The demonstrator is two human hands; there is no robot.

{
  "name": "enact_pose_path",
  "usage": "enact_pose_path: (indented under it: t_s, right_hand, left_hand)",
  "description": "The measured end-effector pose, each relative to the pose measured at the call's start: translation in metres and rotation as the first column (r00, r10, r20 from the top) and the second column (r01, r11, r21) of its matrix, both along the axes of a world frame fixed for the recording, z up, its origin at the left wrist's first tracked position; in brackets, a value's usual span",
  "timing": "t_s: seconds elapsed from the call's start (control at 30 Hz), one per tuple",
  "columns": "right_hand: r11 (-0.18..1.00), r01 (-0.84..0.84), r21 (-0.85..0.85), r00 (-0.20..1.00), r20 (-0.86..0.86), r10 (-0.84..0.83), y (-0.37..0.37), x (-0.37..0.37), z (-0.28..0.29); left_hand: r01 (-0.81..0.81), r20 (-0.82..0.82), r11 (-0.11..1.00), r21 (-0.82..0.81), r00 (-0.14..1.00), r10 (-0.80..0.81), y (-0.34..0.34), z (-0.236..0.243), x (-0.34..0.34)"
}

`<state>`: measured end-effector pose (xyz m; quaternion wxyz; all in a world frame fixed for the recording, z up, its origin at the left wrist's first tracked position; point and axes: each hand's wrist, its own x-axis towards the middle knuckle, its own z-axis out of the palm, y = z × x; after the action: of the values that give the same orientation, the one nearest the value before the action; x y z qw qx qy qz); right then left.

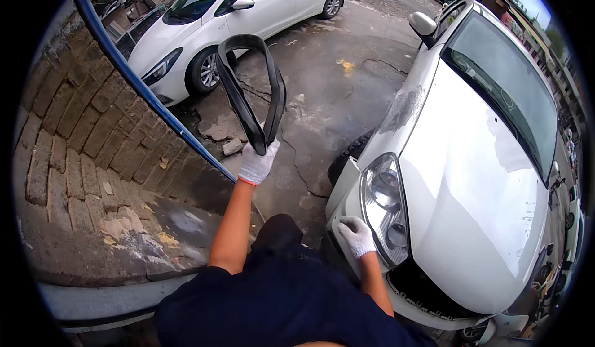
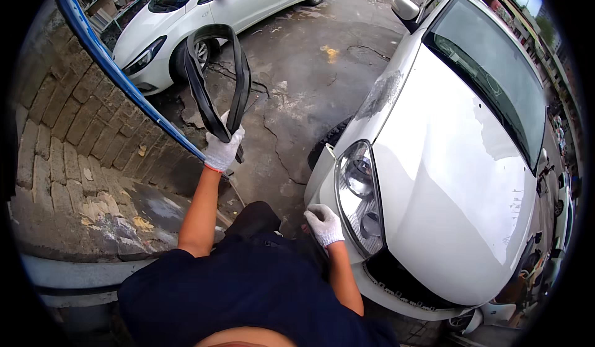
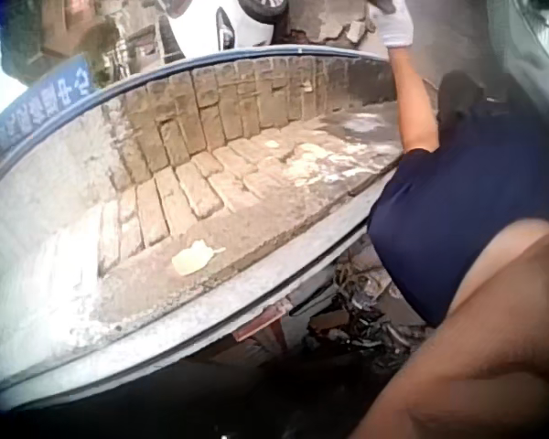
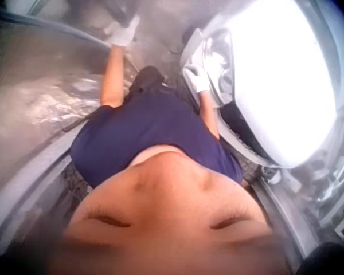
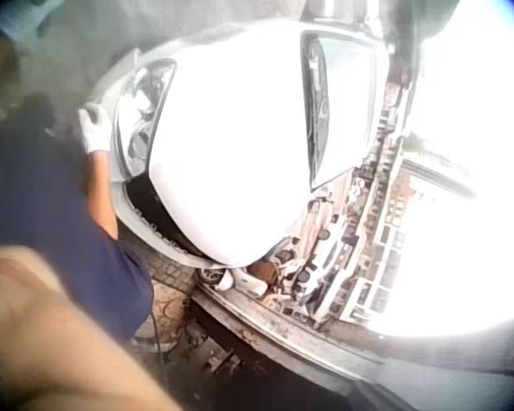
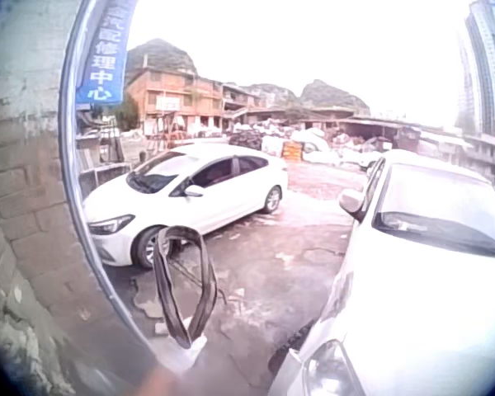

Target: The person carries a black rubber weatherstrip into a garage and places it inside a white van. They then remove the interior door panel and the window regulator mechanism from the van's door, placing the components on the floor.

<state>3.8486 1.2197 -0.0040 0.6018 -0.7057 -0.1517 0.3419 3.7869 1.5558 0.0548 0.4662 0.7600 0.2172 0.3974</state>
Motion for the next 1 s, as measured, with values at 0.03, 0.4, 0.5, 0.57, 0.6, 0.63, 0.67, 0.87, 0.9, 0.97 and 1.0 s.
enact_pose_path:
  t_s: [0.03, 0.4, 0.5, 0.57, 0.6, 0.63, 0.67, 0.87, 0.9, 0.97, 1.0]
  right_hand:
    - [0.998, -0.058, 0.017, 0.997, 0.049, 0.057, 0.028, 0.014, -0.007]
    - [0.756, -0.152, 0.637, 0.841, -0.318, 0.437, 0.358, 0.203, 0.016]
    - [0.803, 0.089, 0.589, 0.740, -0.579, 0.343, 0.459, 0.235, 0.008]
    - [0.772, 0.119, 0.624, 0.690, -0.611, 0.388, 0.512, 0.260, 0.054]
    - [0.667, 0.077, 0.741, 0.658, -0.541, 0.524, 0.533, 0.278, 0.036]
    - [0.725, 0.114, 0.679, 0.660, -0.597, 0.455, 0.563, 0.275, 0.040]
    - [0.646, -0.023, 0.763, 0.644, -0.483, 0.594, 0.590, 0.283, 0.047]
    - [0.806, -0.246, 0.539, 0.946, -0.045, 0.320, 0.749, 0.349, 0.064]
    - [0.821, -0.317, 0.475, 0.948, 0.121, 0.296, 0.780, 0.358, 0.067]
    - [0.914, -0.333, 0.231, 0.898, 0.375, 0.232, 0.839, 0.373, 0.078]
    - [0.944, -0.304, 0.127, 0.844, 0.496, 0.205, 0.872, 0.384, 0.080]
  left_hand:
    - [0.012, -0.035, 1.000, -0.004, 0.999, -0.012, 0.008, 0.007, 0.005]
    - [0.211, -0.018, 0.856, 0.471, 0.973, -0.230, 0.155, -0.042, 0.099]
    - [0.265, -0.091, 0.872, 0.411, 0.964, -0.250, 0.219, -0.084, 0.117]
    - [0.244, -0.115, 0.915, 0.321, 0.969, -0.218, 0.257, -0.050, 0.129]
    - [0.176, -0.049, 0.917, 0.358, 0.984, -0.170, 0.274, -0.063, 0.134]
    - [0.085, 0.013, 0.915, 0.395, 0.995, -0.098, 0.298, -0.077, 0.134]
    - [-0.009, 0.077, 0.904, 0.428, 0.997, -0.027, 0.320, -0.091, 0.131]
    - [-0.319, 0.319, 0.815, -0.484, 0.803, 0.503, 0.461, -0.101, 0.098]
    - [-0.389, 0.319, 0.781, -0.489, 0.753, 0.575, 0.494, -0.097, 0.093]
    - [-0.514, 0.335, 0.706, -0.487, 0.637, 0.694, 0.559, -0.093, 0.083]
    - [-0.570, 0.357, 0.674, -0.470, 0.575, 0.736, 0.593, -0.086, 0.076]
